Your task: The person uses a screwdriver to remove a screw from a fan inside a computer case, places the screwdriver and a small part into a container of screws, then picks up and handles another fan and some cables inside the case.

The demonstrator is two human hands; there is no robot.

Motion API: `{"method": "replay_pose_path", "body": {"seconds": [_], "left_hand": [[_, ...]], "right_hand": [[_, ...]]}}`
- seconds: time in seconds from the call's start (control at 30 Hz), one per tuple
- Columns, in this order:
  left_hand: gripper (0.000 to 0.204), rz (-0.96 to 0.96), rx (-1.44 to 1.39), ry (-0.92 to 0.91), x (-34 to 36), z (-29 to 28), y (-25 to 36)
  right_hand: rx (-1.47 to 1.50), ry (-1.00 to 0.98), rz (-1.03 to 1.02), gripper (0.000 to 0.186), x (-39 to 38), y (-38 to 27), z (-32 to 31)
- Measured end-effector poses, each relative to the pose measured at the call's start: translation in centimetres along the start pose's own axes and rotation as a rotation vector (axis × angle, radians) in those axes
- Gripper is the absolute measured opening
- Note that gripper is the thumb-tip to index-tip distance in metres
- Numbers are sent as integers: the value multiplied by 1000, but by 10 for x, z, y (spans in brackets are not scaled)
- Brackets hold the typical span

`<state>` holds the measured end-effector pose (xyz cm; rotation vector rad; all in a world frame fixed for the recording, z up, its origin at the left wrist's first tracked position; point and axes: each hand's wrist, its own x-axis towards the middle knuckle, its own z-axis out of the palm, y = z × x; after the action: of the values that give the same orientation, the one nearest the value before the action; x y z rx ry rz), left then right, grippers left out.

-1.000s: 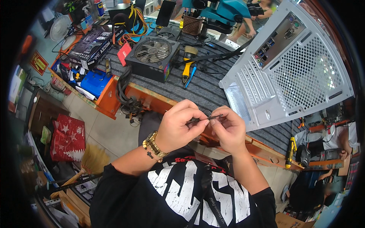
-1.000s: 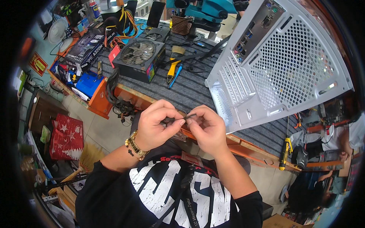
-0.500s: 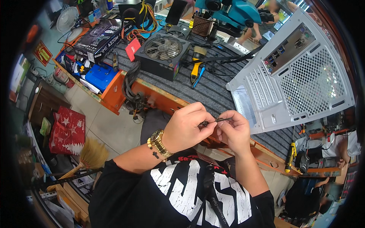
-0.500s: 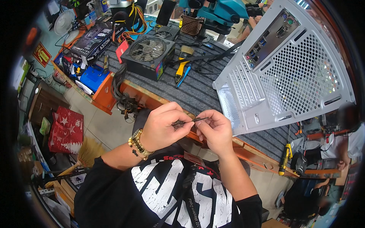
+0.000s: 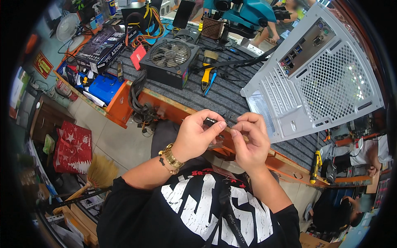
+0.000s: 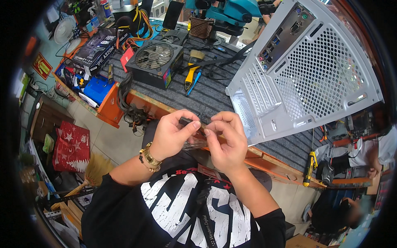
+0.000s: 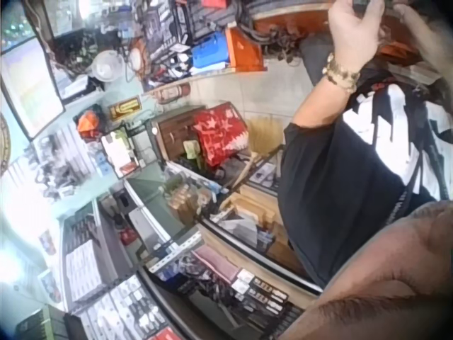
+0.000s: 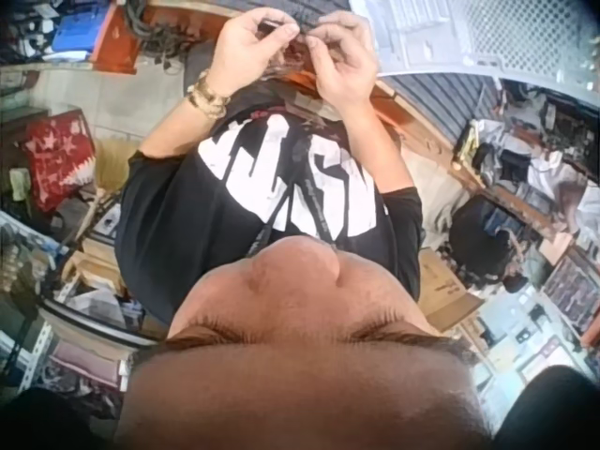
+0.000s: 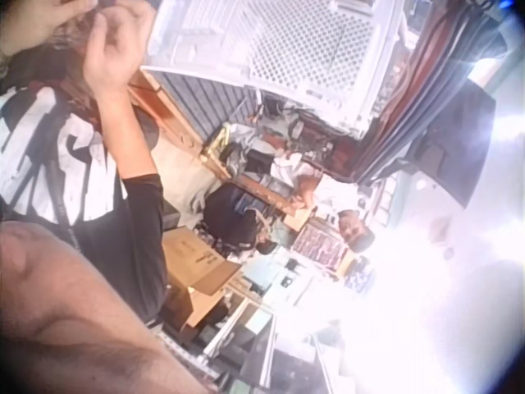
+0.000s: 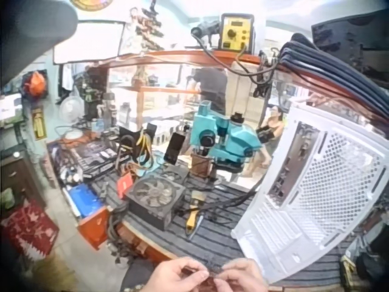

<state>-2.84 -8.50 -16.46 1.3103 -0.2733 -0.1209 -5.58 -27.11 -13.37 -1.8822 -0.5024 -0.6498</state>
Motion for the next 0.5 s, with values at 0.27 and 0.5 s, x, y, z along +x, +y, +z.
{"method": "replay_pose_path", "body": {"seconds": [0.27,0.5], "left_hand": [[14,-38,184,44,-1,-14,5],[18,-89,-189,-58,3,-17,10]], "right_hand": [[-50,-318,216,9,13,-34,-39],[-342,-633,357,24,-28,-10,-70]]}}
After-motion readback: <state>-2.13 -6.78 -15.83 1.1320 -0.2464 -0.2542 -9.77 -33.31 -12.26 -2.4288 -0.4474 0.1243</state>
